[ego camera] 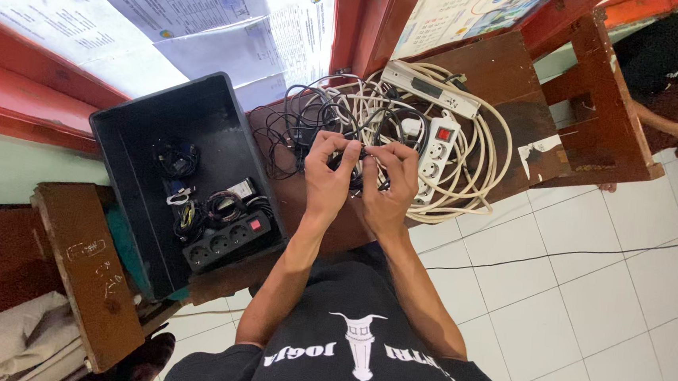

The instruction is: The person untangles a black cable from a pile on a wooden table, coils it by hand, and places it into a black plastic bin. The person repeats this process with another cable.

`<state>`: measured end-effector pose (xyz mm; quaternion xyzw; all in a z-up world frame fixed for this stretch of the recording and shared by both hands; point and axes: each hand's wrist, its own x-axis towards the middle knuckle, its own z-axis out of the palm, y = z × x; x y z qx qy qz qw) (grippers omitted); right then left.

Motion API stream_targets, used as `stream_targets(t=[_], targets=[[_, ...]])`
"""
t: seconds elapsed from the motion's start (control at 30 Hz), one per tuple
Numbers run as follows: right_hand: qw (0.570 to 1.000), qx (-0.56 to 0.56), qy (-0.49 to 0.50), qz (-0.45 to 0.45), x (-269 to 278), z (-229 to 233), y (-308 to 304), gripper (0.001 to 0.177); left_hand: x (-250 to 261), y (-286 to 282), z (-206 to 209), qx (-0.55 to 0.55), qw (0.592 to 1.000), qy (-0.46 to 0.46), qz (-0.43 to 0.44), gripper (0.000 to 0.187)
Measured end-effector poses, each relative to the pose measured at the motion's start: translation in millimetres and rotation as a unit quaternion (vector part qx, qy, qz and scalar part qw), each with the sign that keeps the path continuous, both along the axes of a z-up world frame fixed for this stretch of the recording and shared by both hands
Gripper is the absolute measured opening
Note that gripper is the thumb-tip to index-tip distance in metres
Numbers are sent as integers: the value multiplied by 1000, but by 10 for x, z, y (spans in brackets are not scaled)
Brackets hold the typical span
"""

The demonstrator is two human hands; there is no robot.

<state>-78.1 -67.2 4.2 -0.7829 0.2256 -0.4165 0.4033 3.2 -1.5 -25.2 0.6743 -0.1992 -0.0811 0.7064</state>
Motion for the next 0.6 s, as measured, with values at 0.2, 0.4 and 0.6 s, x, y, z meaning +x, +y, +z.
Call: stream_targets(t=[0.2,0.4,0.6], targets=[[999,-12,39,15,43,-10,-33,16,18,31,132,49,997,-53,29,14],[983,124,48,128,22,-73,-226,13,167,128,146,43,994,-100,-12,12],[971,174,24,161,-17,-153,-225,12,279,223,173,43,988,-129,-71,16]])
